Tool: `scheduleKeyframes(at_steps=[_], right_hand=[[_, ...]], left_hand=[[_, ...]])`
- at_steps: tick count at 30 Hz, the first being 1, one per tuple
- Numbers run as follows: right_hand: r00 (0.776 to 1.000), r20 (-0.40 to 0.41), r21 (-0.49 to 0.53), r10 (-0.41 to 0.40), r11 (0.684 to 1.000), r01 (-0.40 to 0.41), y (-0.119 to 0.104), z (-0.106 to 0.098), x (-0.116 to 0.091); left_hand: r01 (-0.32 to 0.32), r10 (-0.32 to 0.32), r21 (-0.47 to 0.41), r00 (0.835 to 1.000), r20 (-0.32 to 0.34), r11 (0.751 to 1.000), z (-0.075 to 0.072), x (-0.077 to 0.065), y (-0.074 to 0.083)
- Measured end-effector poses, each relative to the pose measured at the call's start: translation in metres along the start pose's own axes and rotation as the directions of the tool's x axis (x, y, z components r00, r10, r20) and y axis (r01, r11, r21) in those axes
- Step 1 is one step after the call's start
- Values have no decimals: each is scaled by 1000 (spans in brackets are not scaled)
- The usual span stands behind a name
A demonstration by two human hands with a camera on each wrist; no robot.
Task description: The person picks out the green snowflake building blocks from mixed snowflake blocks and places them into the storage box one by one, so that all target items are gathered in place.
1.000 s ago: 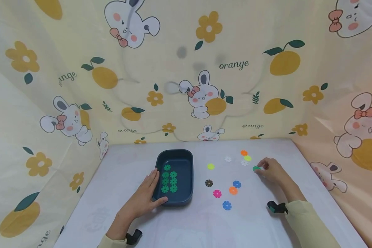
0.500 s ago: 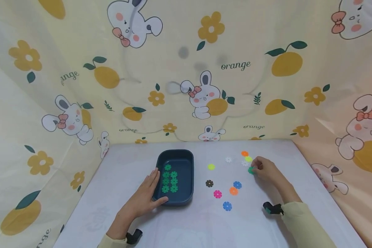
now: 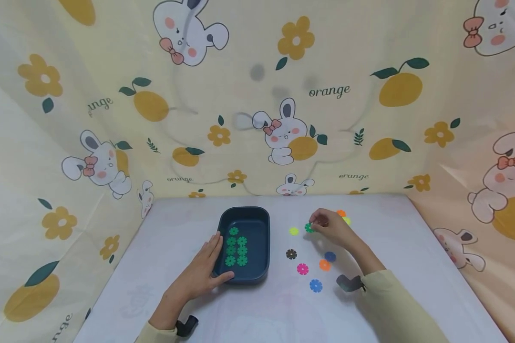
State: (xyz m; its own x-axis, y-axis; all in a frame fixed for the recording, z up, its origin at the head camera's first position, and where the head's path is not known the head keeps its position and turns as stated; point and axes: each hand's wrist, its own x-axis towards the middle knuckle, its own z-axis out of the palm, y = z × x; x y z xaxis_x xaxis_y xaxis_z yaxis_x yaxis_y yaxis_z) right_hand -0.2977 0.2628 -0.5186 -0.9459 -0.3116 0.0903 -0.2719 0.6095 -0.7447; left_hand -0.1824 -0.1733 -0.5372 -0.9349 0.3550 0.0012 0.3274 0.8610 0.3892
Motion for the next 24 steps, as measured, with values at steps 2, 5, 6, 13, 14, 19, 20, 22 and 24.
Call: scheduleKeyframes(at_steps=[2, 5, 6, 13, 14, 19, 20, 22, 24], right_hand=[[1000, 5, 35, -6, 999, 6, -10, 9, 7], [999, 27, 68, -30, 997, 28, -25, 22, 17], [999, 36, 74, -37, 997, 34, -30, 26, 21], [986, 87, 130, -146, 982, 134, -63, 47, 45], [982, 93, 130, -167, 979, 154, -66, 50, 49], [964, 139, 136, -228, 968, 209, -77, 64, 65], [961, 149, 138, -233, 967, 213, -79, 67, 67], [958, 166, 137, -236, 967, 214, -82, 73, 74], [954, 185, 132, -236, 968, 214, -86, 78, 80]], left_hand=[[-3, 3, 2, 1000, -5, 1000, 1, 0, -1], [-4, 4, 4, 1000, -10, 1000, 1, 1, -1], [-4, 4, 5, 1000, -9, 1000, 1, 1, -1], [0, 0, -1, 1000, -9, 1000, 0, 1, 0], [1, -1, -1, 1000, -9, 1000, 0, 1, 0], [-3, 3, -3, 1000, -5, 1000, 1, 1, -1], [-1, 1, 1, 1000, 1, 1000, 1, 1, -1], [-2, 2, 1, 1000, 6, 1000, 1, 1, -2], [2, -2, -1, 1000, 9, 1000, 1, 1, -1]])
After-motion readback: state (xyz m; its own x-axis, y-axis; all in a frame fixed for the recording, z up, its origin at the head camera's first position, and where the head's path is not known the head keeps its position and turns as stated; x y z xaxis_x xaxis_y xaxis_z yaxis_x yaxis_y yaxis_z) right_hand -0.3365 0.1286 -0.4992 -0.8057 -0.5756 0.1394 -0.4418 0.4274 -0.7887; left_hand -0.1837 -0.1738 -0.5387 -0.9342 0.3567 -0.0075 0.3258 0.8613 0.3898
